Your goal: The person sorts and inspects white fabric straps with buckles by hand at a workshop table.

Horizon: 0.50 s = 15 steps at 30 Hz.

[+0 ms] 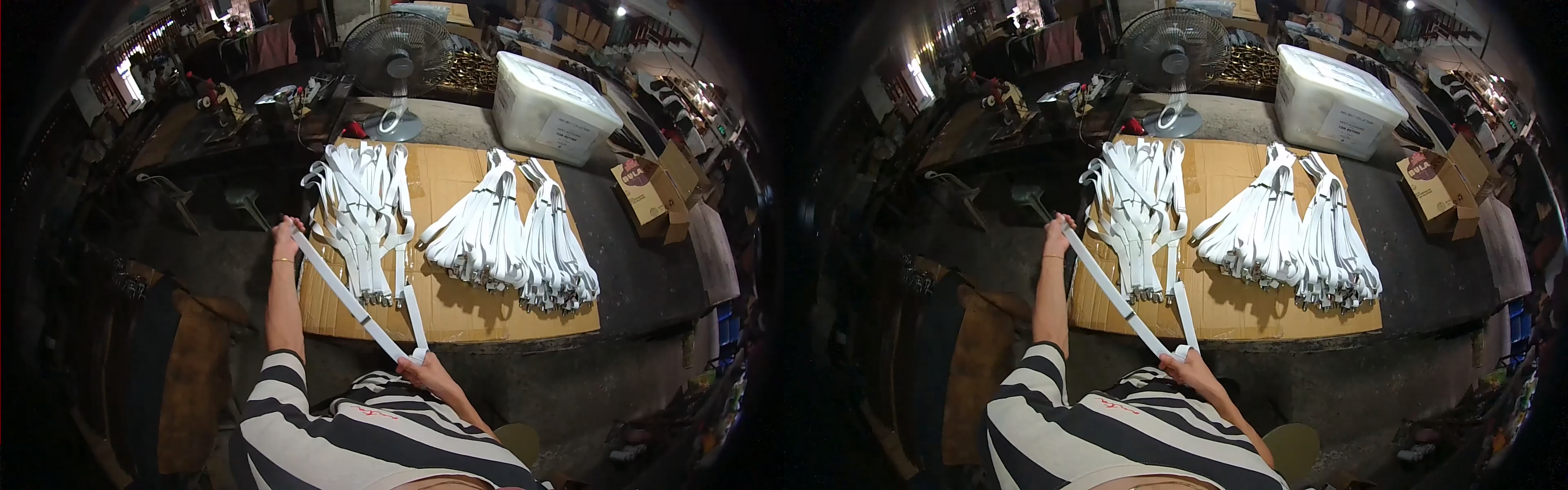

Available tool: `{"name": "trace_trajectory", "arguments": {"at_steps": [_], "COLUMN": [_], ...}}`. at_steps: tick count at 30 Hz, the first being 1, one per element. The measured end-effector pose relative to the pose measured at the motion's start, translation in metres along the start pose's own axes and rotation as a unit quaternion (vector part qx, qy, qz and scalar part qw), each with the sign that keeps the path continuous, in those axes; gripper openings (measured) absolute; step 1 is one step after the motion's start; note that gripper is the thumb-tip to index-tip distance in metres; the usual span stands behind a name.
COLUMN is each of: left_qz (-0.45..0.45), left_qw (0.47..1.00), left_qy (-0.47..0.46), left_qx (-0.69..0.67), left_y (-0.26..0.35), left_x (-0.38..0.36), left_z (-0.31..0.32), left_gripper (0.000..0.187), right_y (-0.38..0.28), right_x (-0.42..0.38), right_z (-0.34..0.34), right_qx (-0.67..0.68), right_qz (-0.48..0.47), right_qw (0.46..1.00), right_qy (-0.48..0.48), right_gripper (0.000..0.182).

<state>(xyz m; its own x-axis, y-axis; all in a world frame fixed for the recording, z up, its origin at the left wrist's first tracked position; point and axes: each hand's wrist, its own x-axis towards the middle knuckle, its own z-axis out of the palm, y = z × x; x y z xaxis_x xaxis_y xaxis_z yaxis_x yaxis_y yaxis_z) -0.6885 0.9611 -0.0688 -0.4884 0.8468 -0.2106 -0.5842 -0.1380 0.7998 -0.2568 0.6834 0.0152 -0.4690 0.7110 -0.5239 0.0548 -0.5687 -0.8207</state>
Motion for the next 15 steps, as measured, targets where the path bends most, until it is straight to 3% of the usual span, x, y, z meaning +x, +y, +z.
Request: {"name": "trace_trajectory", "arguments": {"at_steps": [2, 4, 8, 12, 15], "left_qz": [0.039, 0.061, 0.102, 0.188, 0.235], "left_qw": [0.999, 0.998, 0.991, 0.973, 0.950], "left_qy": [-0.009, -0.008, 0.082, 0.089, 0.147], "left_qx": [0.018, 0.031, 0.009, 0.100, 0.146], "left_y": [0.028, 0.060, 0.125, 0.179, 0.222], "left_x": [0.005, 0.013, -0.025, -0.051, -0.087], "left_z": [-0.009, -0.017, 0.019, 0.019, 0.035], "left_gripper": [0.020, 0.019, 0.016, 0.017, 0.016], "right_y": [-0.008, -0.021, -0.057, -0.072, -0.089], "right_x": [-0.008, -0.027, -0.088, -0.167, -0.225], "right_z": [-0.006, -0.019, -0.062, -0.109, -0.143], "right_qx": [-0.010, -0.055, -0.107, -0.117, -0.123], "right_qz": [-0.008, -0.080, -0.118, -0.103, -0.066], "right_qw": [1.000, 0.995, 0.987, 0.987, 0.989], "right_qy": [-0.012, 0.012, -0.009, -0.035, -0.051], "right_gripper": [0.027, 0.027, 0.030, 0.030, 0.027]}}
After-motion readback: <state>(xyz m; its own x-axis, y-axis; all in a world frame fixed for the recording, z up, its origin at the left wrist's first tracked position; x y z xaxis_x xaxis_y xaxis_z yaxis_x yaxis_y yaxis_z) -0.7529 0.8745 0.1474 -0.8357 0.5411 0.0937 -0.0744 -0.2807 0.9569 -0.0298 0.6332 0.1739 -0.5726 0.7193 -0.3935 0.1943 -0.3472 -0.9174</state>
